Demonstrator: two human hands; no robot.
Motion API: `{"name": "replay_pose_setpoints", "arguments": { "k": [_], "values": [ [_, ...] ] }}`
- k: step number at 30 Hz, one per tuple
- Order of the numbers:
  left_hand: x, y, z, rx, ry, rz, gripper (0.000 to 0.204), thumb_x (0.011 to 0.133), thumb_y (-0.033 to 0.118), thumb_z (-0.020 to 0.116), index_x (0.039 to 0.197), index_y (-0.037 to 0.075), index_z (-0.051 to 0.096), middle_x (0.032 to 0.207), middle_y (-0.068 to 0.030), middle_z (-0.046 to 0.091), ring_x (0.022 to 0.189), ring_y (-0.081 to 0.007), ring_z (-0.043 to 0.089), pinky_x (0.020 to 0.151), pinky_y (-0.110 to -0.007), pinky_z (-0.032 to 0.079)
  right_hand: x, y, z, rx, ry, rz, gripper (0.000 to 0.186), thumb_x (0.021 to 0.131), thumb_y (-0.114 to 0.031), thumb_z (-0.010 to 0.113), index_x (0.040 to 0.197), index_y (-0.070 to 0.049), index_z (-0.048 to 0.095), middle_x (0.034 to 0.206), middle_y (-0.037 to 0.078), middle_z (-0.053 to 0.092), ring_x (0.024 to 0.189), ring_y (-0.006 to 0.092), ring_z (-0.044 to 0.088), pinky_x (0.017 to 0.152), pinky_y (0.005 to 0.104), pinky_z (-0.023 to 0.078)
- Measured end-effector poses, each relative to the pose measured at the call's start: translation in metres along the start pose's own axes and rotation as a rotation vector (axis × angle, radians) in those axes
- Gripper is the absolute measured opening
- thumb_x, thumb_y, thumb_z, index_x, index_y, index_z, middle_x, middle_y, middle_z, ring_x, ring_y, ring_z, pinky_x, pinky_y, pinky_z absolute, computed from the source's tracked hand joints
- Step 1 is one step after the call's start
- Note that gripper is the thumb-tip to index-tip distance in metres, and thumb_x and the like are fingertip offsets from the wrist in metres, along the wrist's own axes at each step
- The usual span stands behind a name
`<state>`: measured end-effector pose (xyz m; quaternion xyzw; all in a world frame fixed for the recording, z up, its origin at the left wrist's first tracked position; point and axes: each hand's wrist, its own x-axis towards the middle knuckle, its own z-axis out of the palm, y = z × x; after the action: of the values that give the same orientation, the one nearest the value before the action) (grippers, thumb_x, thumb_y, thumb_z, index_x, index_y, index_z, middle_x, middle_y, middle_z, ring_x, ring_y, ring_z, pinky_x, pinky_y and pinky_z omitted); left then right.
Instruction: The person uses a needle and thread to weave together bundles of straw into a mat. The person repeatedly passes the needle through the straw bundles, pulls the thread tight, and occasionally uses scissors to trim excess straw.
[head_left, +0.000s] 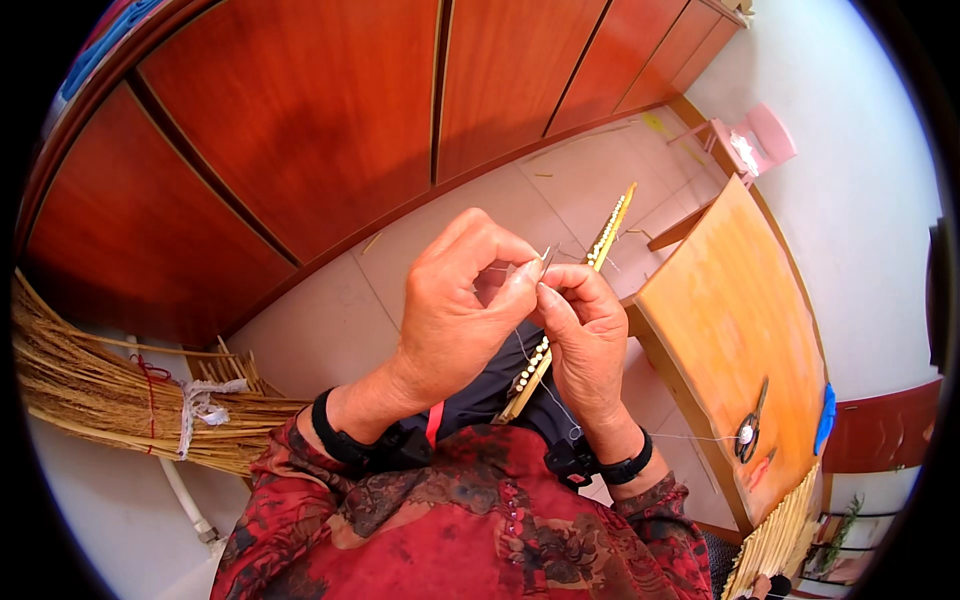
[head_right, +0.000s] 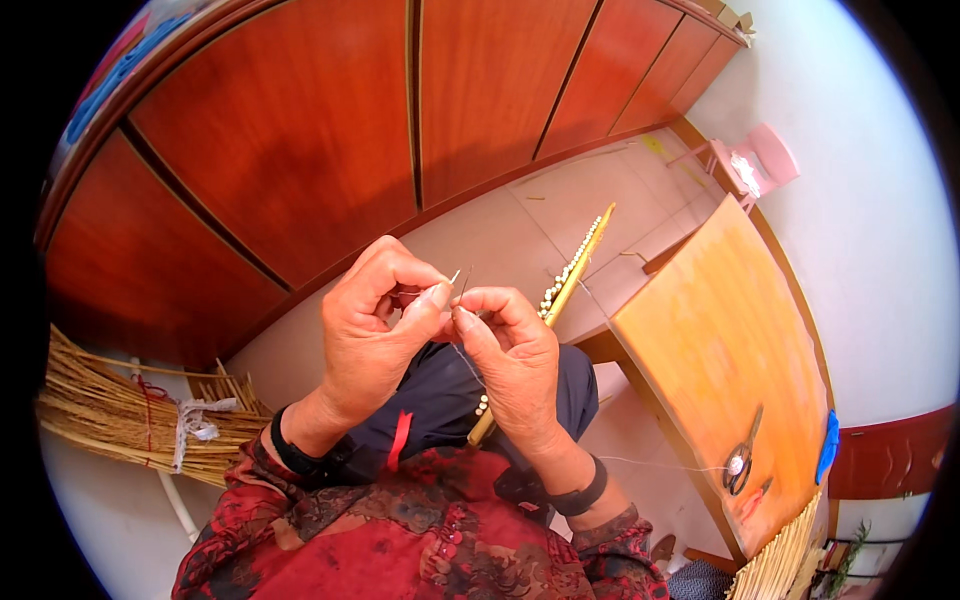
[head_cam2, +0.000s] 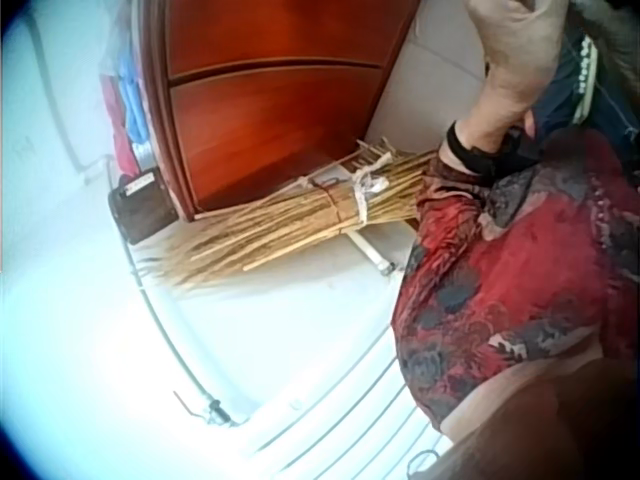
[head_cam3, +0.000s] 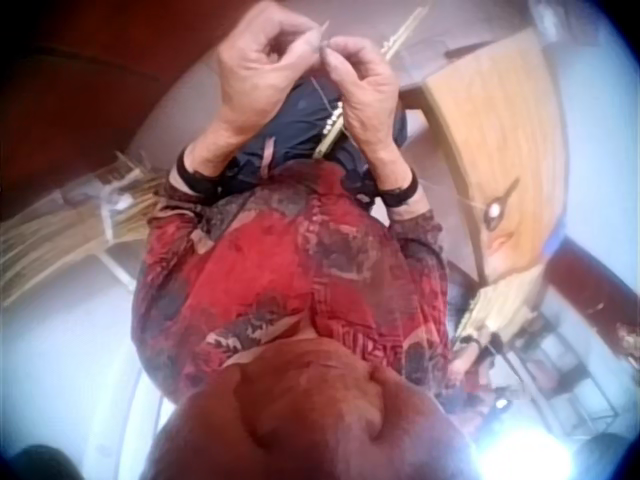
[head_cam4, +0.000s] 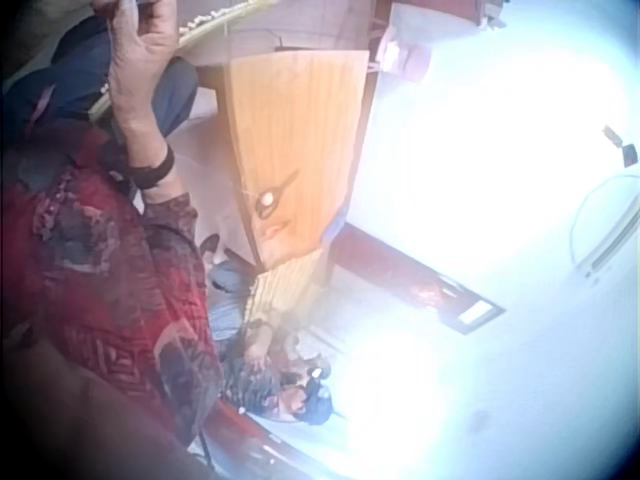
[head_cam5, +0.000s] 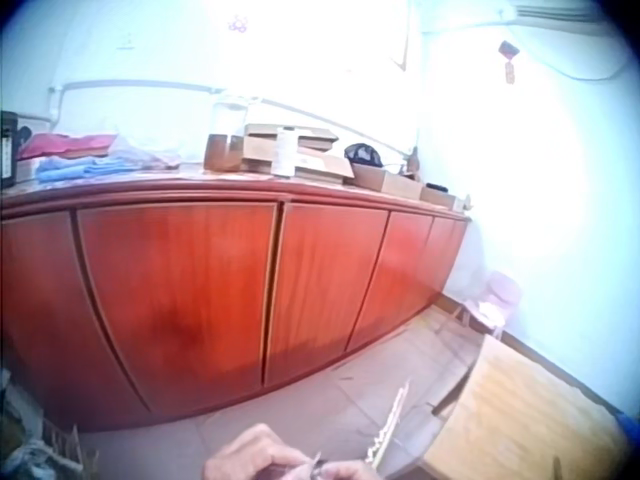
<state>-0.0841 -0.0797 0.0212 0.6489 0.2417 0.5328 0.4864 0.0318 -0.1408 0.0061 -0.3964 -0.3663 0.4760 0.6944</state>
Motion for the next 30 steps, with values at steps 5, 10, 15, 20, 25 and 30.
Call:
{"name": "replay_pose_setpoints", "arguments": {
  "k": [5, 10, 15, 20, 25, 30],
  "values": [
    [0.001, -0.001, -0.001, 0.028, -0.025, -0.002, 0.008, 0.078, -0.008, 0.056, 0.080, -0.001, 0.057, 0.079, -0.0016, 0.046, 0.067, -0.0044, 0.047, 0.058, -0.017, 0.040, 0.001, 0.002, -0.002, -0.008, -0.007, 0.010, 0.011, 0.087, -0.001, 0.053, 0.098, 0.001, 0.054, 0.090, 0.006, 0.059, 0.083, 0.0129, 0.059, 0.078, 0.0272, 0.050],
    [0.000, -0.004, 0.001, -0.012, -0.020, -0.017, 0.007, 0.078, -0.008, 0.056, 0.081, -0.002, 0.057, 0.080, -0.0019, 0.047, 0.067, -0.0046, 0.048, 0.059, -0.018, 0.041, 0.001, 0.002, -0.005, -0.016, -0.022, 0.019, 0.012, 0.087, -0.001, 0.053, 0.099, 0.002, 0.054, 0.090, 0.006, 0.059, 0.083, 0.0125, 0.058, 0.078, 0.0271, 0.049],
    [0.001, -0.009, 0.002, -0.033, 0.028, -0.016, 0.006, 0.075, -0.005, 0.060, 0.076, 0.000, 0.056, 0.074, -0.0029, 0.049, 0.063, -0.0071, 0.051, 0.055, -0.020, 0.043, 0.000, 0.004, -0.006, 0.000, -0.023, 0.025, 0.013, 0.087, 0.000, 0.053, 0.099, 0.002, 0.054, 0.091, 0.007, 0.058, 0.083, 0.0130, 0.058, 0.078, 0.0272, 0.049],
    [0.001, -0.010, 0.004, -0.042, 0.038, -0.037, 0.006, 0.075, -0.005, 0.060, 0.076, 0.000, 0.056, 0.073, -0.0029, 0.049, 0.064, -0.0072, 0.052, 0.055, -0.020, 0.043, 0.000, 0.004, -0.008, -0.002, -0.031, 0.023, 0.013, 0.087, 0.001, 0.053, 0.099, 0.002, 0.054, 0.091, 0.007, 0.058, 0.083, 0.0132, 0.059, 0.078, 0.0268, 0.048],
    [0.000, -0.010, 0.002, -0.035, -0.017, -0.044, 0.007, 0.079, -0.009, 0.054, 0.081, -0.002, 0.057, 0.079, -0.0014, 0.047, 0.068, -0.0049, 0.048, 0.059, -0.018, 0.041, 0.000, 0.004, -0.008, -0.060, -0.029, 0.019, 0.013, 0.086, 0.001, 0.053, 0.099, 0.002, 0.054, 0.090, 0.006, 0.059, 0.083, 0.0131, 0.059, 0.078, 0.0254, 0.048],
    [0.001, -0.011, 0.002, -0.037, -0.024, -0.067, 0.007, 0.079, -0.009, 0.054, 0.080, -0.003, 0.056, 0.079, -0.0017, 0.047, 0.067, -0.0051, 0.049, 0.057, -0.018, 0.045, 0.000, 0.004, -0.010, -0.129, -0.036, -0.003, 0.013, 0.086, 0.002, 0.053, 0.099, 0.002, 0.054, 0.091, 0.006, 0.060, 0.084, 0.0123, 0.059, 0.078, 0.0241, 0.047]
  ]
}}
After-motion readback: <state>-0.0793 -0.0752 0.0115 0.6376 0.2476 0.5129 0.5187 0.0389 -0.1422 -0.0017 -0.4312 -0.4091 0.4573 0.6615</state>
